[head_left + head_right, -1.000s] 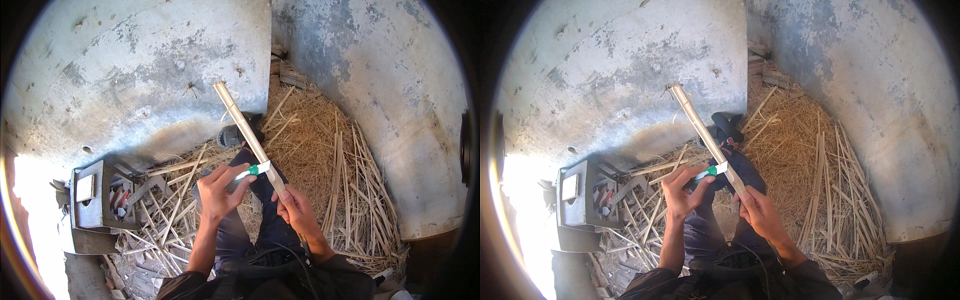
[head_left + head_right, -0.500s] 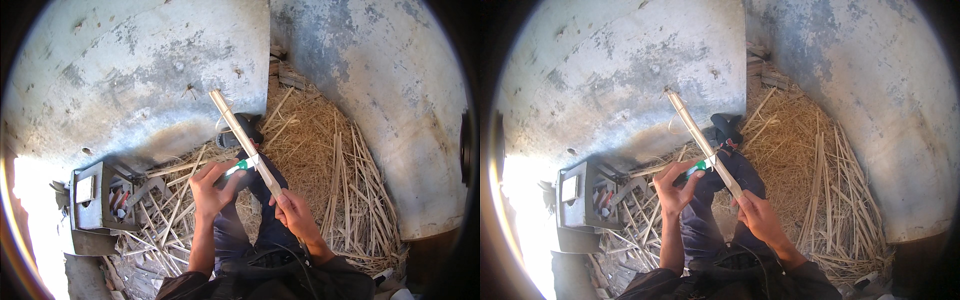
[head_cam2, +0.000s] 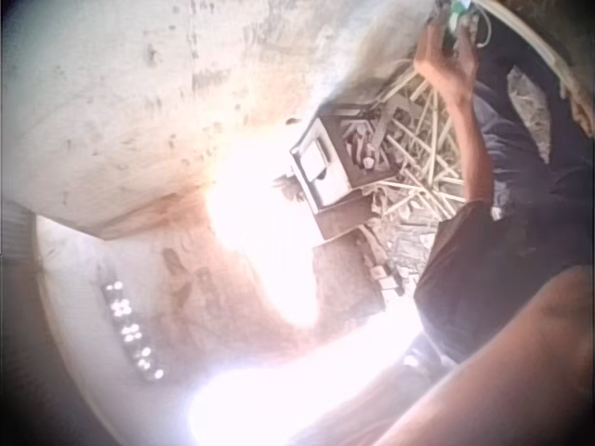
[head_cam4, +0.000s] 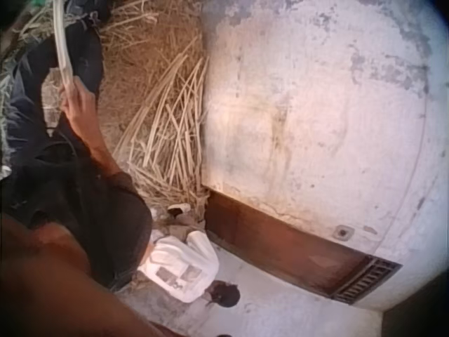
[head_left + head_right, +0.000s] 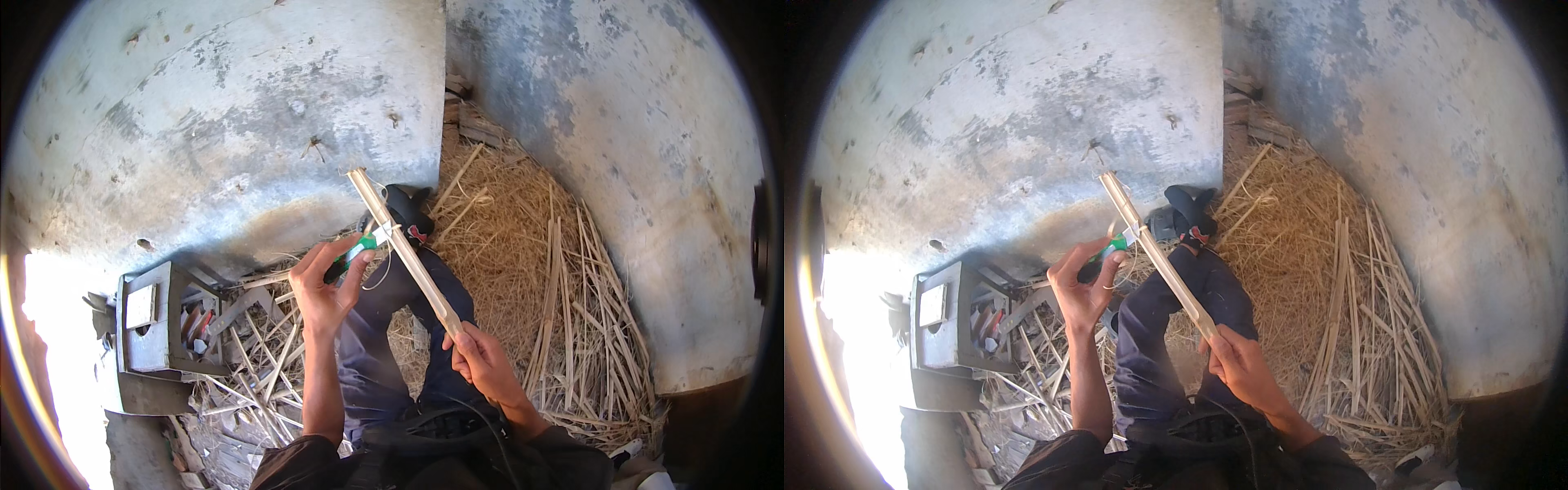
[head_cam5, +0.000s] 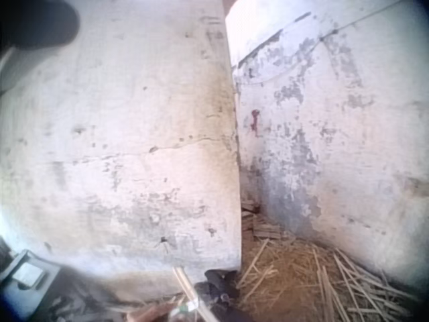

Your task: The person sits on the floor and uses a green utility knife to shave the surface of a long bamboo stick. They hold the stick with one hand and scrape the blade along its length with the other, removing thin strips of material.

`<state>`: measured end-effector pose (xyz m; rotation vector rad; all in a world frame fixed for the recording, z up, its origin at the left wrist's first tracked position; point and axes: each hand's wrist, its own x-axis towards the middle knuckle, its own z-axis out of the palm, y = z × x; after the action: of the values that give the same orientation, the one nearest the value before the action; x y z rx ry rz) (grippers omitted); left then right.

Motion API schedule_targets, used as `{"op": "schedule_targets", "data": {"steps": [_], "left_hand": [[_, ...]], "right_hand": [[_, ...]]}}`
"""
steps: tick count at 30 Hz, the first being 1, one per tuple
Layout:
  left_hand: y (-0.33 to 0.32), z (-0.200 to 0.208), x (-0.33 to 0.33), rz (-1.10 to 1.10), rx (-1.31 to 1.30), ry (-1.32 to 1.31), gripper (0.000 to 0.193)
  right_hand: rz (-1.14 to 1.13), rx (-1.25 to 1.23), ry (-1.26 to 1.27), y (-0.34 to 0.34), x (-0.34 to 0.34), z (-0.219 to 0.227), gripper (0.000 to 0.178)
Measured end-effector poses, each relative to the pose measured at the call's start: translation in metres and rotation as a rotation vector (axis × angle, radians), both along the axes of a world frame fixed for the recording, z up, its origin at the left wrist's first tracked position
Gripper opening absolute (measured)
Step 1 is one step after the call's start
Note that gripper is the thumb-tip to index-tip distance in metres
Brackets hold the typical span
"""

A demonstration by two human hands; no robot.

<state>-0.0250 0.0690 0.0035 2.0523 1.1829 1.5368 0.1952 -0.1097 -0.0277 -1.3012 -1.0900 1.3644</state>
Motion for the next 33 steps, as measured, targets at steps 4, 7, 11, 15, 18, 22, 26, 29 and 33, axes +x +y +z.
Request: {"op": "schedule_targets", "data": {"steps": [4, 7, 11, 15, 18, 22, 26, 29, 33], "left_hand": [[0.003, 0.004, 0.004, -0.017, 0.097, 0.005, 0.022], [0.021, -0.004, -0.009, 0.128, 0.075, -0.046, 0.019], [0.070, -0.002, -0.057, 0.355, 0.039, -0.082, 0.017], [0.065, -0.010, -0.057, 0.206, -0.066, -0.235, 0.030], [0.044, -0.027, -0.035, -0.083, -0.267, -0.406, 0.041], [0.009, -0.035, -0.007, -0.219, -0.331, -0.543, 0.051], [-0.003, -0.024, 0.007, -0.216, -0.312, -0.495, 0.062], [-0.005, -0.019, 0.016, -0.175, -0.332, -0.501, 0.050], [0.000, -0.014, 0.026, -0.118, -0.287, -0.526, 0.027]], "right_hand": [[-0.017, 0.001, -0.003, 0.000, 0.001, 0.005, 0.036], [-0.003, -0.017, -0.053, -0.007, 0.002, 0.000, 0.037], [0.145, -0.050, -0.005, -0.032, 0.002, -0.019, 0.038], [0.085, -0.077, 0.030, -0.027, 0.012, -0.027, 0.038], [0.049, -0.079, 0.073, -0.012, 0.011, -0.023, 0.038], [-0.013, 0.019, -0.034, 0.002, 0.009, -0.031, 0.036], [0.001, 0.058, -0.075, 0.008, 0.008, -0.029, 0.038], [-0.012, 0.068, -0.126, 0.010, 0.005, -0.027, 0.035], [-0.043, 0.074, -0.189, 0.009, 0.002, -0.031, 0.031]]}}
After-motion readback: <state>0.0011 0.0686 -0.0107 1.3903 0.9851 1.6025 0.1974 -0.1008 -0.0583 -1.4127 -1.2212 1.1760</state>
